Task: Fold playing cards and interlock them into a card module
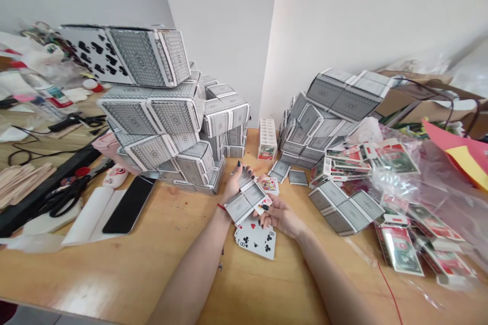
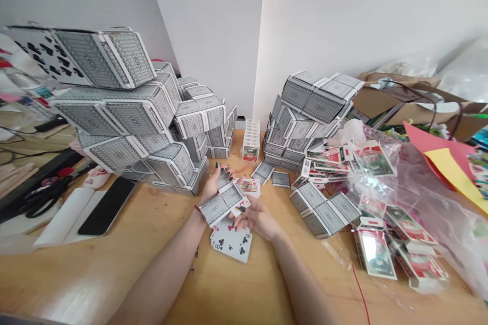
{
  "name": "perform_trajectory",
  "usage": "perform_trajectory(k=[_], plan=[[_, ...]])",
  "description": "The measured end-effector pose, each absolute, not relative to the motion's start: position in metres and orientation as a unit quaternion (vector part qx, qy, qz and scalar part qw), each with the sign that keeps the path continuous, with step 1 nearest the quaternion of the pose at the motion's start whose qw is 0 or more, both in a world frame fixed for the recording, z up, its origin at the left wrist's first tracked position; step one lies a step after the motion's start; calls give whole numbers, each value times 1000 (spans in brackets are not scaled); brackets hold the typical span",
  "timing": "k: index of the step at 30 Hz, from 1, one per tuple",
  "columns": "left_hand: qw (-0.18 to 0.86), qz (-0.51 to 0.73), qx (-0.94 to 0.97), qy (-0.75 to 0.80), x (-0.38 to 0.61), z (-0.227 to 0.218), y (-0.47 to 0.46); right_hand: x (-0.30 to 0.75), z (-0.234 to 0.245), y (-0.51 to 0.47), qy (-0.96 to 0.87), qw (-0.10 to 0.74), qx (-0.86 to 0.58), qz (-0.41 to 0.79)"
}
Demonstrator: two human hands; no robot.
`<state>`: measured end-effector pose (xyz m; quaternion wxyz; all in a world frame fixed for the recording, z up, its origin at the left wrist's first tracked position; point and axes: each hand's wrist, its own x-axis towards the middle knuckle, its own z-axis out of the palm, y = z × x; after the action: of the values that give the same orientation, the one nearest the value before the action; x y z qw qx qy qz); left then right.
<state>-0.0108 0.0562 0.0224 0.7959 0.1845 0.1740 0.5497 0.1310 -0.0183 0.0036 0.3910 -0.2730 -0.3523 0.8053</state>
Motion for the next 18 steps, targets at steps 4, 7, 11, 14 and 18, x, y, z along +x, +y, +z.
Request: perform_trajectory(k=[4, 7, 11, 14, 18], plan=[[799, 554, 171, 159, -16, 23, 60, 132, 6, -17, -354, 392, -252, 811], [804, 545, 182, 152, -19, 22, 62, 130, 2, -16, -349, 387, -261, 812], [803, 545, 202, 134, -18, 21, 62, 127, -5, -15, -332, 389, -296, 806], [799, 549, 211, 129, -16, 22, 59, 124, -7, -16, -327, 393, -318, 798], [795, 549, 212, 150, -14, 25, 54, 121, -6, -16, -323, 399, -340, 788]])
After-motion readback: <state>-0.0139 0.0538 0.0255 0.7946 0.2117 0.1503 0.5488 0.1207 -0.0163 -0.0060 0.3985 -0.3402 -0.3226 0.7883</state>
